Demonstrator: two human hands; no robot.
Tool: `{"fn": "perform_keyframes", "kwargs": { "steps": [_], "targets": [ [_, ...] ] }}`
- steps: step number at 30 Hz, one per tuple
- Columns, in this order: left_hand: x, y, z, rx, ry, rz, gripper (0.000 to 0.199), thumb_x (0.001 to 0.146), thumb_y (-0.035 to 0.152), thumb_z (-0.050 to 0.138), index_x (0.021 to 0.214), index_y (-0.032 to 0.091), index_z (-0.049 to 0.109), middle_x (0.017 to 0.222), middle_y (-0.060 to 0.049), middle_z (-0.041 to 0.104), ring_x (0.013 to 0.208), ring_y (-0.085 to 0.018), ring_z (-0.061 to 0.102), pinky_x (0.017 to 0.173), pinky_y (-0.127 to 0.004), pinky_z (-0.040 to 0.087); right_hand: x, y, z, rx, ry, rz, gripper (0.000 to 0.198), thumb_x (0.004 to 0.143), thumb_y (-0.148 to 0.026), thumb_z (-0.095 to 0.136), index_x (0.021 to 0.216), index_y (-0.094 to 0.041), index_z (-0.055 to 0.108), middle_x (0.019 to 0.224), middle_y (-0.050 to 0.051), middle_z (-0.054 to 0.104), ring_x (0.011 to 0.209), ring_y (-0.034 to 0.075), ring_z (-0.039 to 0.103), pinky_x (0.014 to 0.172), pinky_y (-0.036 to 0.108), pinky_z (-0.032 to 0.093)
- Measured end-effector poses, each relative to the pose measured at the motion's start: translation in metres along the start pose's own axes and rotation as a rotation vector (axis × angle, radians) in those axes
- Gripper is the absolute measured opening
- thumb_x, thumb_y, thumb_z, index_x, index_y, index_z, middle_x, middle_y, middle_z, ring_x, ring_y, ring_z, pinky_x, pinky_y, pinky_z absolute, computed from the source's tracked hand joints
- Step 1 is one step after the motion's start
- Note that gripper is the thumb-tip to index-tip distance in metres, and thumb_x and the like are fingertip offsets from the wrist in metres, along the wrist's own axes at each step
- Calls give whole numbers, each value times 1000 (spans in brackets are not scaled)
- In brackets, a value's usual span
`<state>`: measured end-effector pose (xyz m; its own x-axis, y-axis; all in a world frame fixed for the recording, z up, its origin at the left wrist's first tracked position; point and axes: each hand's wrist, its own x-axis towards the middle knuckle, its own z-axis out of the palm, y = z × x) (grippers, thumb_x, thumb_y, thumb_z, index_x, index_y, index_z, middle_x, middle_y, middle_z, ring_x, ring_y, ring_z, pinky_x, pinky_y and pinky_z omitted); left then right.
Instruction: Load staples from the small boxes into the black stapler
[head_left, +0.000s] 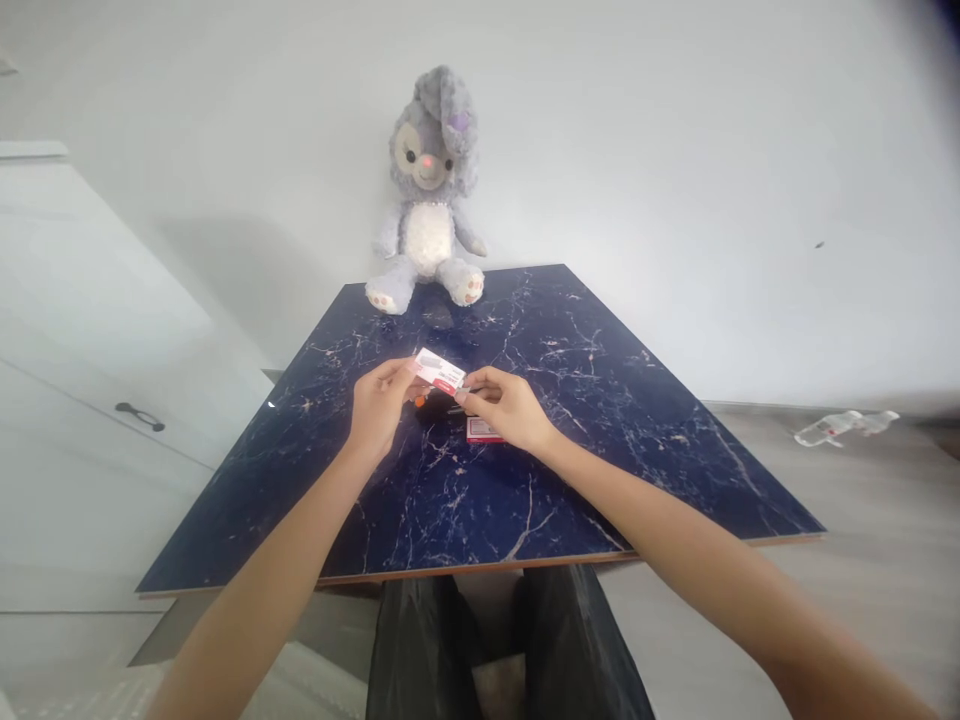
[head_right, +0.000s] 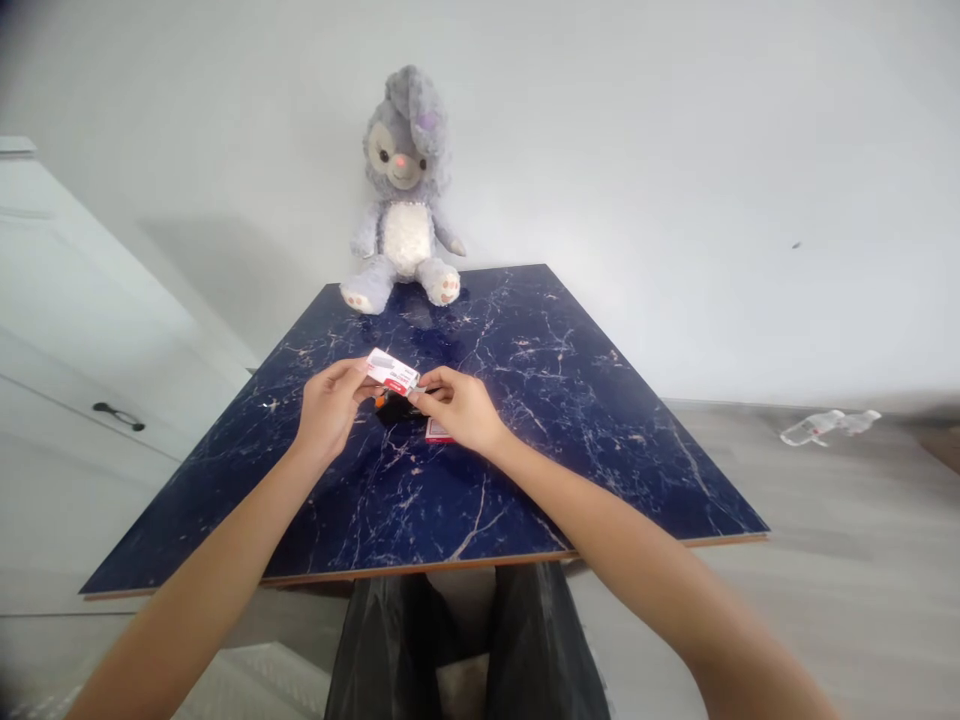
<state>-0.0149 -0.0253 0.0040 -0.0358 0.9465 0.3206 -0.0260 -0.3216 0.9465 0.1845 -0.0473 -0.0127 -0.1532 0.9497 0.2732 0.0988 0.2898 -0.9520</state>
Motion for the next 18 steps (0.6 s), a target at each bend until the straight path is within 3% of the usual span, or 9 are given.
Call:
{"fn": "perform_keyframes", "kwargs": {
  "steps": [4,11,18],
  "targets": [
    [5,-4,-3,-47,-31,-90,30,82,44,73,94,16,74,93,-8,77,82,-21,73,79,-34,61,-1,-4,-1,-34,29,-3,32,79,-49,75,93,-21,67,91,6,76,73,19,72,66,30,58],
    [2,-1,-2,-43,-104,-48,29,80,42,75,93,18,67,103,-7,74,90,-20,72,83,-35,61,5,-2,-4,163,24,110,32,77,-50,76,87,-20,68,83,4,73,75,17,69,72,31,61],
    [3,0,-3,-75,-126,-26,40,79,40,76,113,23,63,113,-7,70,92,-19,70,78,-32,61,7,-1,-6,188,20,139,26,79,-45,73,84,-20,69,85,3,72,75,15,67,72,29,59]
  ]
}}
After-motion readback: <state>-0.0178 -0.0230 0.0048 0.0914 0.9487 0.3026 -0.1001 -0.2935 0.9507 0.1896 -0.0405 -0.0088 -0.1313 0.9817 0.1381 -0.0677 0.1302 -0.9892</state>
